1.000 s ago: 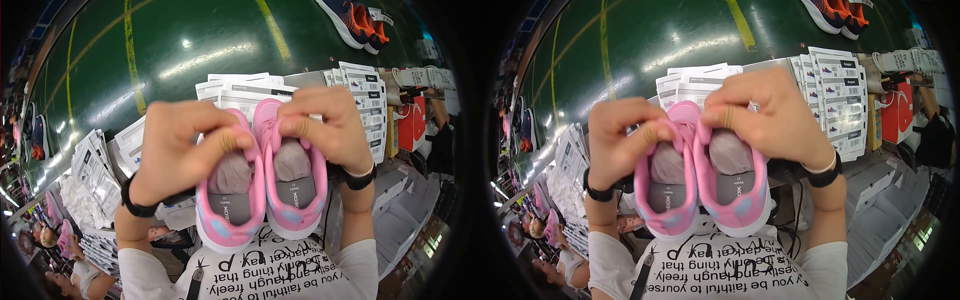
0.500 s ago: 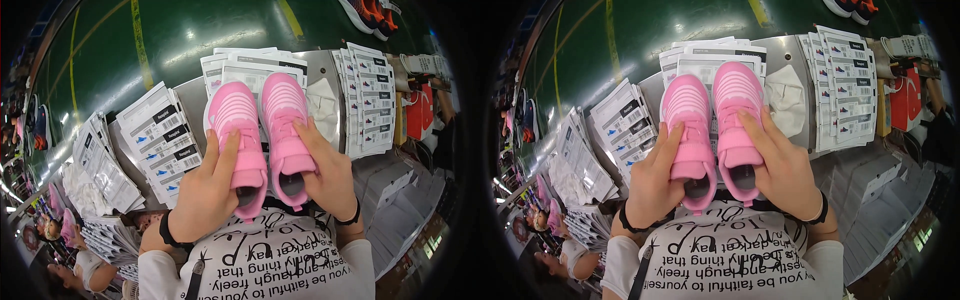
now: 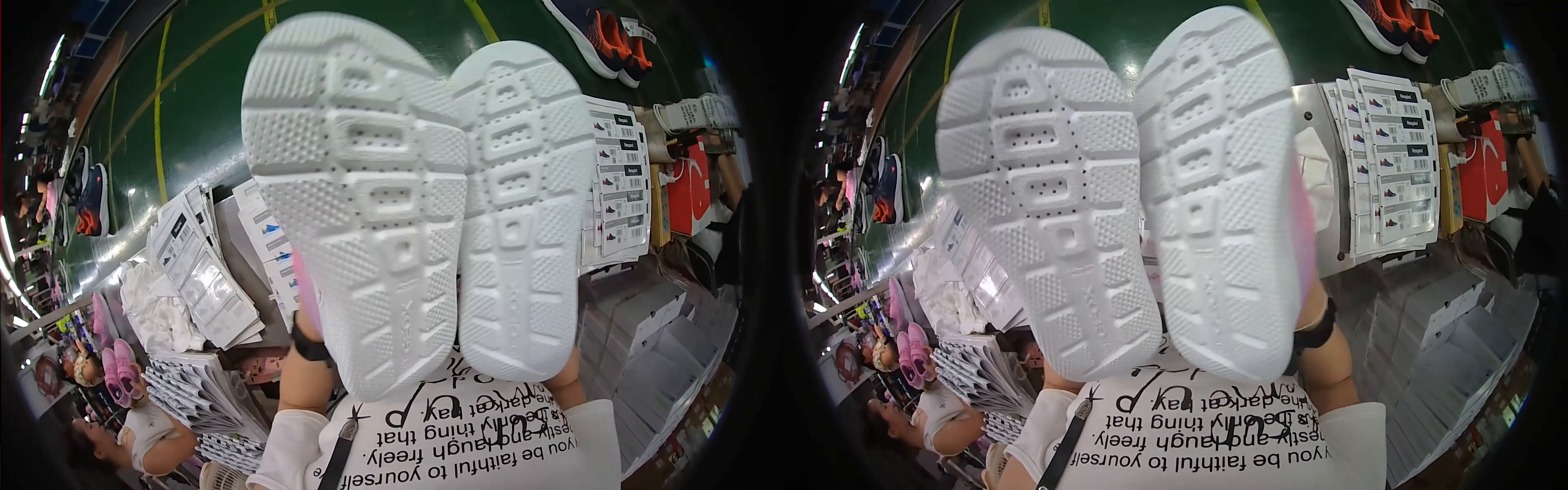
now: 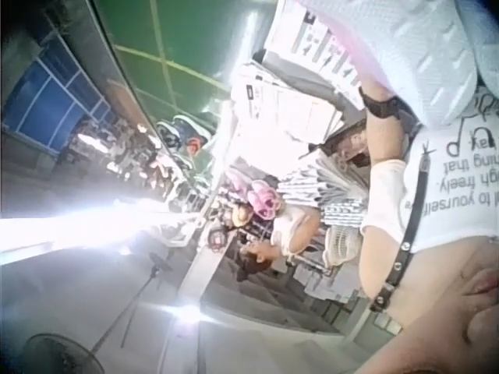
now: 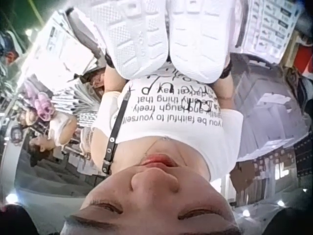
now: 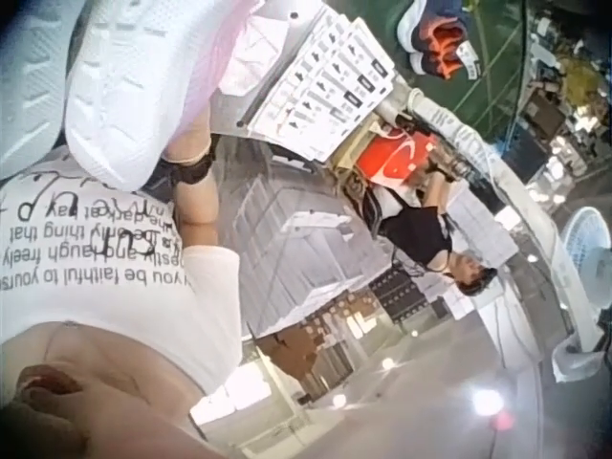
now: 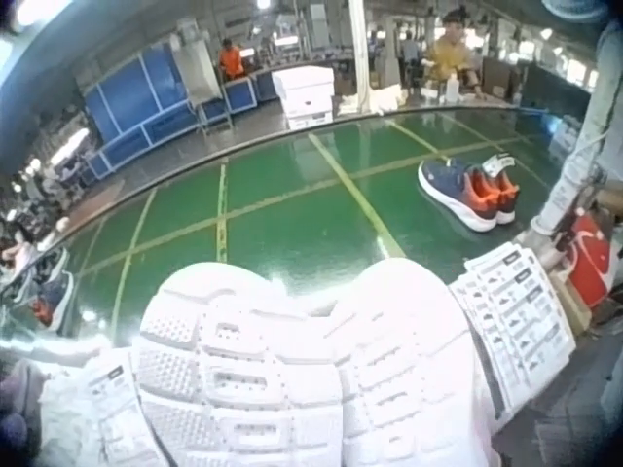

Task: Inspect shoes and match them with corresponding labels on an assembly line.

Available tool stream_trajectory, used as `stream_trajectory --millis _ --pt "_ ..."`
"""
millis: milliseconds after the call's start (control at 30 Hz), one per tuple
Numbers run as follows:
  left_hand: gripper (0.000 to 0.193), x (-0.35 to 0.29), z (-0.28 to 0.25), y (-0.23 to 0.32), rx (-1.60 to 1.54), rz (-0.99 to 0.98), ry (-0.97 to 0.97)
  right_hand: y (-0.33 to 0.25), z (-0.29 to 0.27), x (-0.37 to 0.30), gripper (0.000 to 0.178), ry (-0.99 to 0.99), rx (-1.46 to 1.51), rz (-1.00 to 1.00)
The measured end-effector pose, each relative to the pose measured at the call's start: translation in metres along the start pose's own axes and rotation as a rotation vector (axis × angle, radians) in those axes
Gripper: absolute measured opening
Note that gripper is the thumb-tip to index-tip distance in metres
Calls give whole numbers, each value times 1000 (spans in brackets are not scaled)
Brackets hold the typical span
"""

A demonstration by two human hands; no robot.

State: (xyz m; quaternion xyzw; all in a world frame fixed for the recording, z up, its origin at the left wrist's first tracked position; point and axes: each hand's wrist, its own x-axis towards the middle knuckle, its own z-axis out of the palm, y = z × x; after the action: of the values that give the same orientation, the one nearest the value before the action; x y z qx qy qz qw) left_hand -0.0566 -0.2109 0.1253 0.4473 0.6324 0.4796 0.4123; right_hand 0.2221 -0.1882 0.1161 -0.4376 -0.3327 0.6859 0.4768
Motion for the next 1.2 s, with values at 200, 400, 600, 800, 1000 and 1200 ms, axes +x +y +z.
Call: stream_trajectory --millis 200,400,600,800,1000,1200 --pt "60 -34 5 -57 -244 29 259 8 30 13 57 -243 125 378" --pt "59 -62 -101 -120 -472 78 509 41 73 30 59 -599 -40 49" --pt "57 -9 -101 -2 615 -21 81 46 97 18 74 -822 -802 -203" --pt "52 -20 -78 20 925 227 228 16 54 14 31 -482 -848 -354" --pt "50 -15 34 33 656 263 -244 7 -15 33 29 190 -1136 -217" --pt "39 -7 68 -8 840 34 -126 34 -20 51 23 176 -916 -81"
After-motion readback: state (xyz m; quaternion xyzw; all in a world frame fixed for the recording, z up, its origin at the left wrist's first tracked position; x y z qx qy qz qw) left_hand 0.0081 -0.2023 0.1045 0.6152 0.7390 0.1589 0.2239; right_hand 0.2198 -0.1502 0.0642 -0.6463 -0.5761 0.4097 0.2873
